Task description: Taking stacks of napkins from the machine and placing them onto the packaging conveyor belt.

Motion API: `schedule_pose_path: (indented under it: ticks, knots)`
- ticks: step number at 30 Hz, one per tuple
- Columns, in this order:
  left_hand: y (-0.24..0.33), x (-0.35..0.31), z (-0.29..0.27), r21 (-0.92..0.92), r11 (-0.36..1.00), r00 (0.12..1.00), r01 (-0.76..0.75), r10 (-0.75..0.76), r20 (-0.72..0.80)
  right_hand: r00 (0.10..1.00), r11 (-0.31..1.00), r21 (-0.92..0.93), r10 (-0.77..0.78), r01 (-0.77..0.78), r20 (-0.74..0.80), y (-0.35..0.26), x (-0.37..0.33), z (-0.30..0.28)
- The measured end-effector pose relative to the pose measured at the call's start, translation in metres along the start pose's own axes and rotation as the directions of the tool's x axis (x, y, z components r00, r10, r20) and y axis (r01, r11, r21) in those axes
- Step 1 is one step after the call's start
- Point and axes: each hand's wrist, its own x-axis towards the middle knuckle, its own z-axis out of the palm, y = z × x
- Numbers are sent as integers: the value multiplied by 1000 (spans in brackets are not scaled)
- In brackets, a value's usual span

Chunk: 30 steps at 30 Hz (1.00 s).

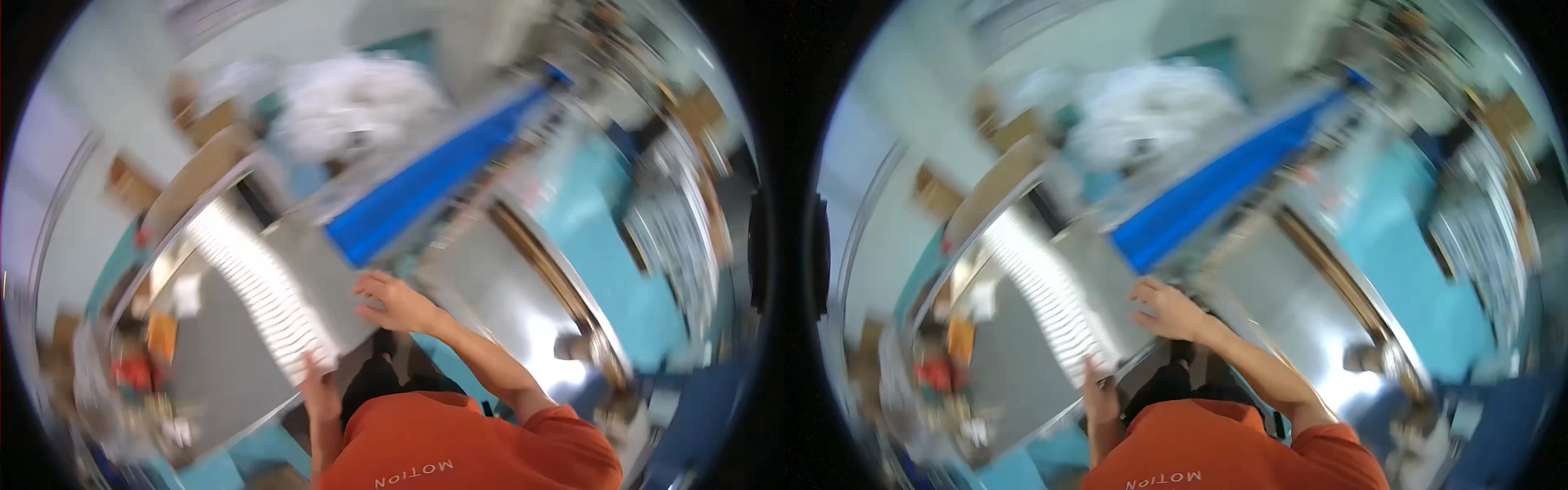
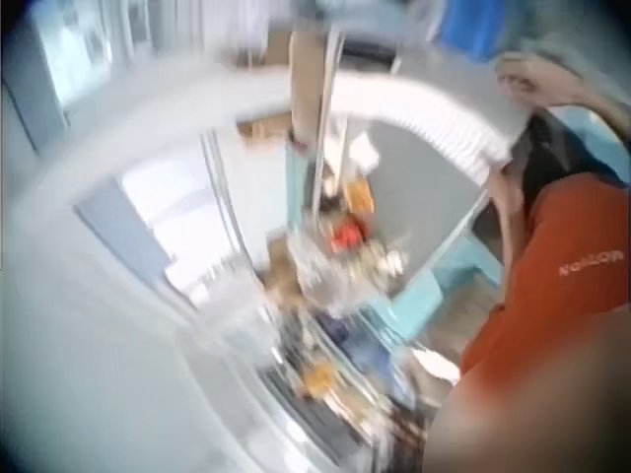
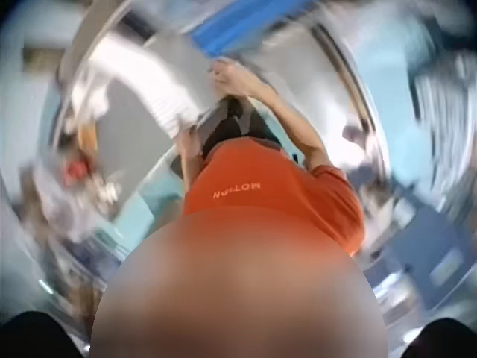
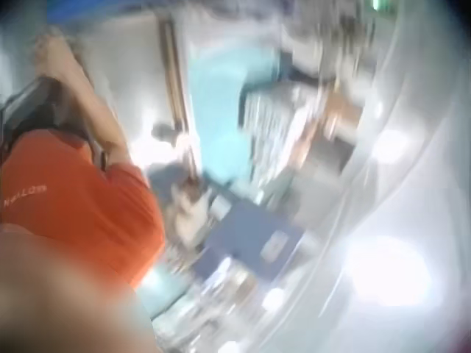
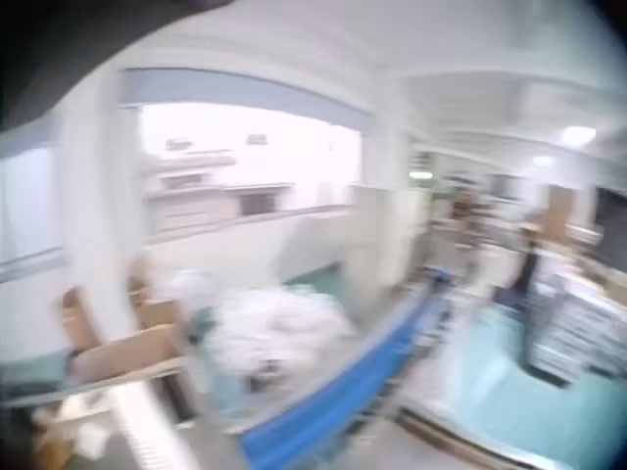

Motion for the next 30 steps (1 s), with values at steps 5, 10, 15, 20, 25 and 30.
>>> schedule_pose_path:
  ticks: [5, 10, 15, 20, 25, 30]
  knots:
    - [0, 22, -16, 552, 772, 946, -315, 305, 113, 526, 349, -420, 305, -837, -794, 41, -188, -115]
    - [-26, 71, -45, 315, 902, 920, -294, 179, 348, -148, 101, 195, 351, -976, -924, 48, -353, -133]
    - [-6, 93, -31, -354, 681, 748, 642, -453, 484, 5, 406, 149, 354, -901, -935, 6, -425, -68]
    - [4, 90, -27, -241, 806, 841, 540, -506, 194, -470, 118, 572, 449, -812, -760, -19, -537, -29]
    - [8, 119, -41, -305, 758, 817, 577, -534, 217, -435, 75, 472, 286, -878, -854, -20, -684, -24]
    - [15, 96, -16, -313, 867, 893, 387, -438, -109, -531, -443, 485, -25, -754, -847, -29, -629, -13]
